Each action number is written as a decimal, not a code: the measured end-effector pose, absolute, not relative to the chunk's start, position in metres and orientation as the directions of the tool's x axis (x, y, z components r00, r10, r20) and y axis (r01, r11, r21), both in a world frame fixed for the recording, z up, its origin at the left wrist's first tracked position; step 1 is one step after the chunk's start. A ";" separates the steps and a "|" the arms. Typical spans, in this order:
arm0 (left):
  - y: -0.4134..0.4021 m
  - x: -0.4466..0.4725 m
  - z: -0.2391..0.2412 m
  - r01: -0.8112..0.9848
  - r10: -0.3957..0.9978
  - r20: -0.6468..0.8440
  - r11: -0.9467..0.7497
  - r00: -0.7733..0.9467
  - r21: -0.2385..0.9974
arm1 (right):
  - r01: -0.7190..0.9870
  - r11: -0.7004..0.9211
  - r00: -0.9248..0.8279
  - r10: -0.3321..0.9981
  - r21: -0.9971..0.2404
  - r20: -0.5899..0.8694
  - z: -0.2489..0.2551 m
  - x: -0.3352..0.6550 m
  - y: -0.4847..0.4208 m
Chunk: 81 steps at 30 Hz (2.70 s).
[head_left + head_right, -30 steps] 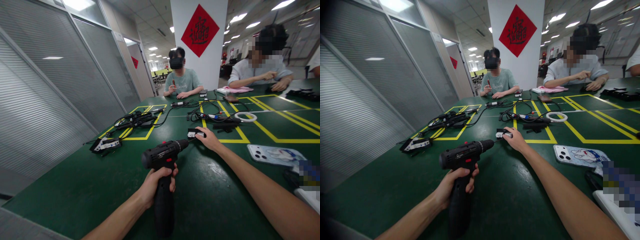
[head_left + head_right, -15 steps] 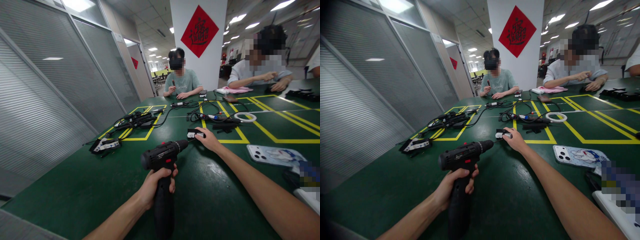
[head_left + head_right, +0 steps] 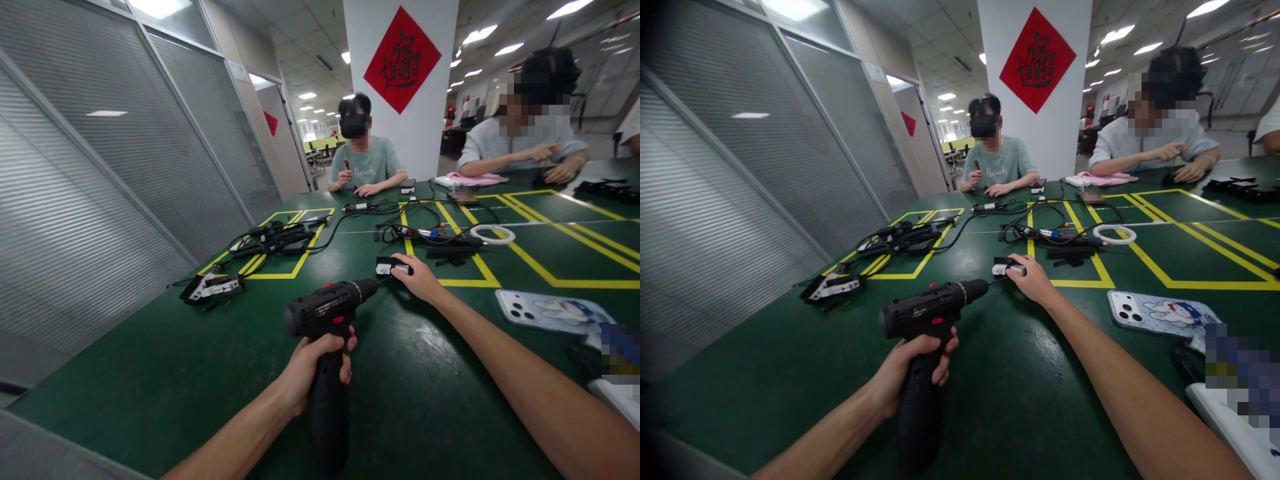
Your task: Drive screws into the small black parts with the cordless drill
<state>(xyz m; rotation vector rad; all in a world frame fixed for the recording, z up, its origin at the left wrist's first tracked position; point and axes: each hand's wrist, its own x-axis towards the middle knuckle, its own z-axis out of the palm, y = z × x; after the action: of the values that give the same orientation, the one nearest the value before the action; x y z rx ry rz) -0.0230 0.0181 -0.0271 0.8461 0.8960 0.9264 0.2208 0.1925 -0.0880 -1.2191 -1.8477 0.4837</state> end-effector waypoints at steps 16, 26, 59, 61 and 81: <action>0.018 -0.024 -0.029 -0.283 0.917 -0.246 0.337 0.313 0.898 | 0.565 0.451 -0.167 0.883 -0.691 0.439 -0.092 0.222 0.195; 0.018 -0.024 -0.029 -0.277 0.915 -0.246 0.338 0.318 0.899 | 0.558 0.458 -0.159 0.878 -0.692 0.452 -0.093 0.222 0.194; 0.020 -0.023 -0.028 -0.305 0.901 -0.271 0.378 0.340 0.874 | 0.579 0.473 -0.186 0.870 -0.664 0.457 -0.093 0.223 0.195; 0.020 -0.022 -0.027 -0.304 0.902 -0.267 0.374 0.340 0.876 | 0.581 0.474 -0.189 0.869 -0.662 0.457 -0.092 0.223 0.194; 0.020 -0.024 -0.028 -0.294 0.905 -0.268 0.368 0.330 0.882 | 0.575 0.479 -0.170 0.863 -0.663 0.475 -0.093 0.221 0.196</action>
<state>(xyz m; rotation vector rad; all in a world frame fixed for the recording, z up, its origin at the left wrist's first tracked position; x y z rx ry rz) -0.0242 0.0202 -0.0284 0.8364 0.8907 0.9175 0.2212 0.1965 -0.0932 -1.2040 -1.8638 0.4210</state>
